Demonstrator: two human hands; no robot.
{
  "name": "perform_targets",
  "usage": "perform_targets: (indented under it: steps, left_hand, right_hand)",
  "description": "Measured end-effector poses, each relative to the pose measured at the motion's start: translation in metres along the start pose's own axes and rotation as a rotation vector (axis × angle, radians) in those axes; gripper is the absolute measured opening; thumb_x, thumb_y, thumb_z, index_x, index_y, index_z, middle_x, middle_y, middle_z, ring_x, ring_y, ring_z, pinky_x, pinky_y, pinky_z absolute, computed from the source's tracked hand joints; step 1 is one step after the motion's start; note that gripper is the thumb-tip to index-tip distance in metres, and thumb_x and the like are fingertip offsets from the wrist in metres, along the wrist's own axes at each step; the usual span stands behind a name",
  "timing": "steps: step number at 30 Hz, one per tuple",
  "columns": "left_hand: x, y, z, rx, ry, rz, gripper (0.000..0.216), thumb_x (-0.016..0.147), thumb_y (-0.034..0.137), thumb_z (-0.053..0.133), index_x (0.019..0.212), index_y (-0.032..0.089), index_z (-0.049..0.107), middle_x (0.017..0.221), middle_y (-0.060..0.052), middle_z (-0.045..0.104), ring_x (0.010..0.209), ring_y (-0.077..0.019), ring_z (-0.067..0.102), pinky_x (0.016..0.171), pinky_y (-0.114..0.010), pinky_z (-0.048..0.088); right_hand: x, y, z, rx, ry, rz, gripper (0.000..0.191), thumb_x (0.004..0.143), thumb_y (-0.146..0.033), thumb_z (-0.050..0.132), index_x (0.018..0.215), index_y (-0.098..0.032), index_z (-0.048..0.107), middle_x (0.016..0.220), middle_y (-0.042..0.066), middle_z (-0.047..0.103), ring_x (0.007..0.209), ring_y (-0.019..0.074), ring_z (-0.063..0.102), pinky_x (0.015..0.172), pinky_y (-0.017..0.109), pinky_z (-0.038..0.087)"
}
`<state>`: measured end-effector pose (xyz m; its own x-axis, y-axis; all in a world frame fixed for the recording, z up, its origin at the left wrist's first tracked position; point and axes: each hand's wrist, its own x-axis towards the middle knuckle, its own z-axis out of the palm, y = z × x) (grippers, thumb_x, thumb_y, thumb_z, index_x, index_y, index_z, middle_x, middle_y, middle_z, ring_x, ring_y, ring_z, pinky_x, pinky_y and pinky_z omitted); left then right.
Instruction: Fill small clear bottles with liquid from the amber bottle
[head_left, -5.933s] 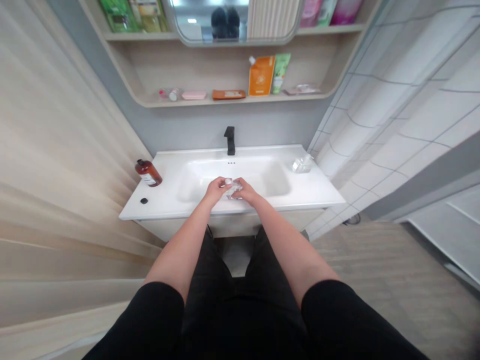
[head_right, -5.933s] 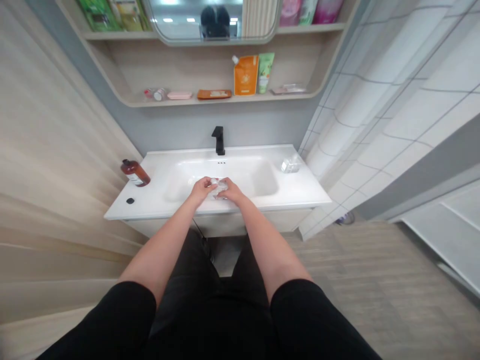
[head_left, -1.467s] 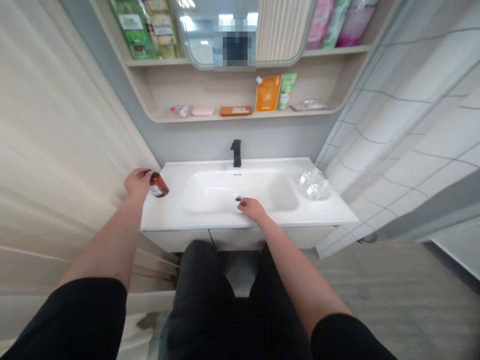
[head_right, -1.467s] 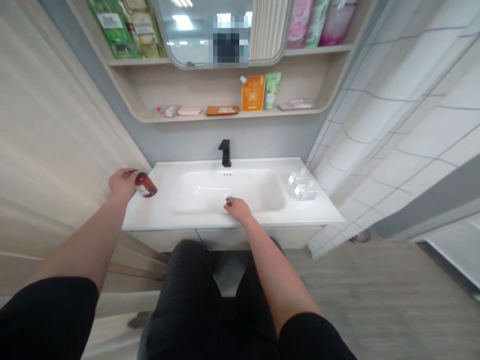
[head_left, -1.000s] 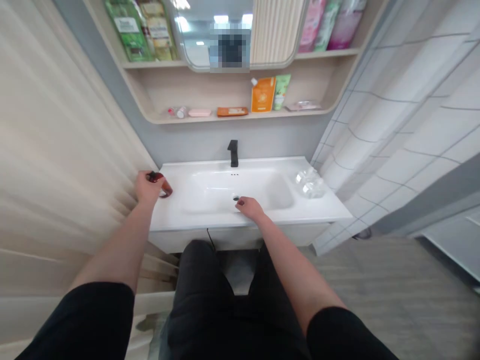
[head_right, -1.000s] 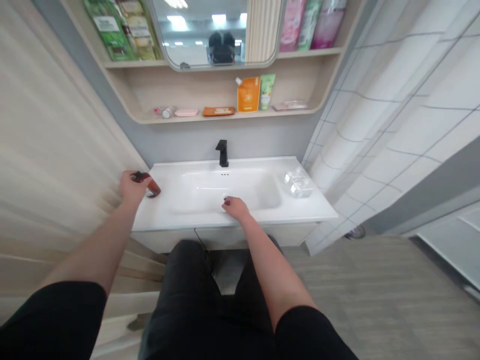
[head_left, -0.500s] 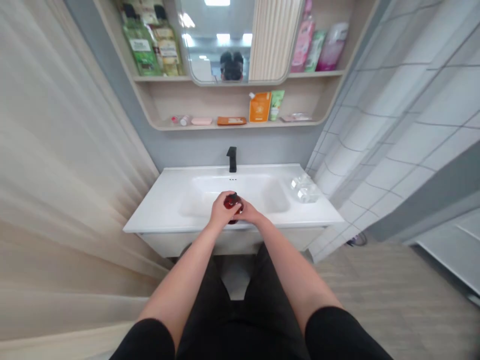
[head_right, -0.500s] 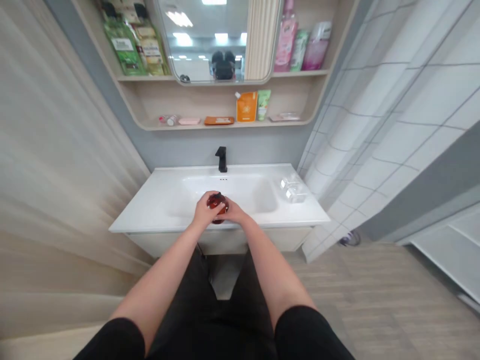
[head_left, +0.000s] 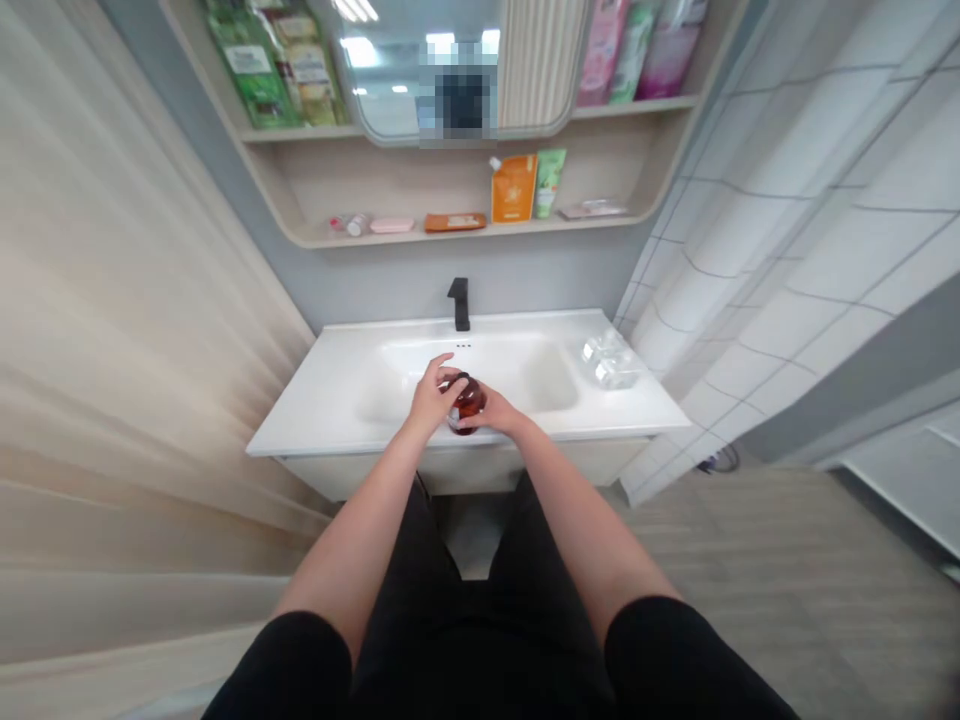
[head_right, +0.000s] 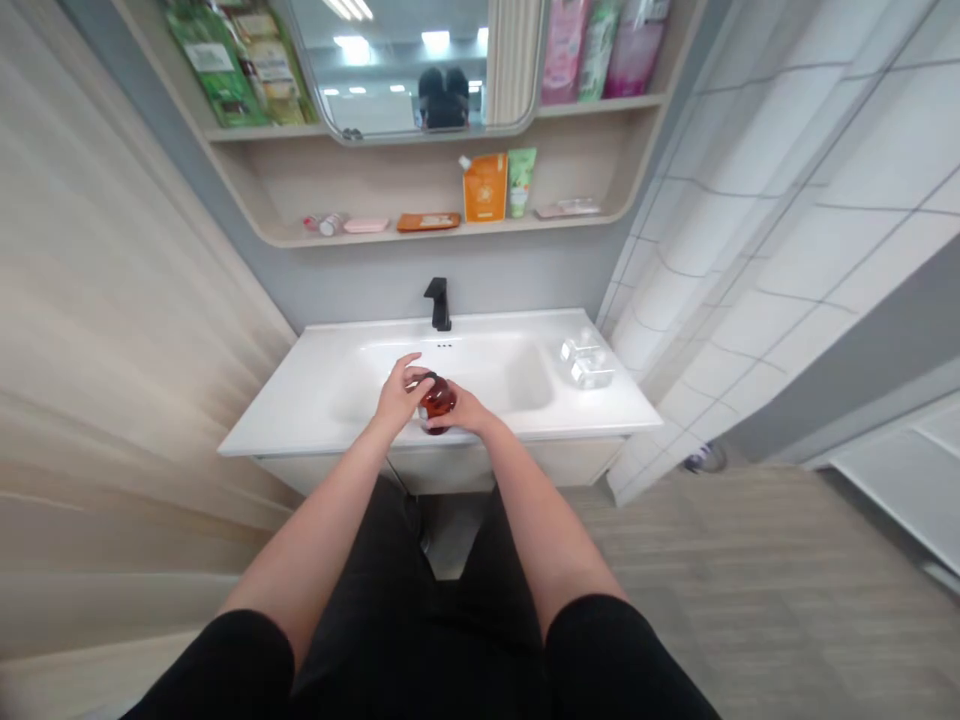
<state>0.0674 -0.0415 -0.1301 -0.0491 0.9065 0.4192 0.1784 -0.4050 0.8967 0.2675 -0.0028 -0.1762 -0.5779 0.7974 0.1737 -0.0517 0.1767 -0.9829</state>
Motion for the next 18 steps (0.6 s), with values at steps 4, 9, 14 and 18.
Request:
perform_targets:
  steps: [4, 9, 14, 18]
  left_hand:
    - [0.003, 0.001, 0.002, -0.033, -0.016, -0.006, 0.050, 0.105, 0.053, 0.069, 0.146, 0.026, 0.063, 0.120, -0.011, 0.083, 0.116, -0.0271, 0.080, 0.108, -0.048, 0.063]
    - [0.005, 0.001, 0.008, -0.009, 0.001, -0.042, 0.052, 0.092, 0.044, 0.083, 0.137, 0.027, 0.062, 0.116, -0.008, 0.083, 0.113, -0.0269, 0.080, 0.111, -0.049, 0.062]
    - [0.003, 0.002, 0.009, -0.045, 0.039, -0.081, 0.043, 0.090, 0.047, 0.085, 0.123, 0.026, 0.067, 0.114, -0.008, 0.084, 0.112, -0.0264, 0.081, 0.109, -0.047, 0.063]
    - [0.005, 0.008, 0.012, 0.039, 0.056, -0.120, 0.031, 0.084, 0.042, 0.092, 0.101, 0.023, 0.075, 0.104, -0.008, 0.085, 0.103, -0.0271, 0.081, 0.107, -0.049, 0.064]
  right_hand:
    - [0.000, 0.000, 0.000, -0.009, 0.023, -0.002, 0.104, 0.057, -0.039, 0.113, 0.150, -0.026, 0.069, 0.136, 0.009, 0.083, 0.127, 0.0323, 0.078, 0.123, 0.053, 0.058]
    - [0.001, 0.003, -0.001, -0.014, 0.020, -0.012, 0.093, 0.060, -0.043, 0.111, 0.142, -0.025, 0.073, 0.129, 0.007, 0.085, 0.121, 0.0302, 0.079, 0.119, 0.052, 0.061]
    - [0.001, 0.001, 0.001, -0.034, 0.033, 0.016, 0.092, 0.057, -0.042, 0.111, 0.139, -0.024, 0.074, 0.123, 0.006, 0.085, 0.115, 0.0280, 0.079, 0.114, 0.049, 0.063]
    - [0.000, -0.001, 0.001, -0.040, 0.034, 0.024, 0.083, 0.058, -0.041, 0.110, 0.132, -0.024, 0.077, 0.118, 0.005, 0.086, 0.107, 0.0262, 0.080, 0.109, 0.047, 0.065]
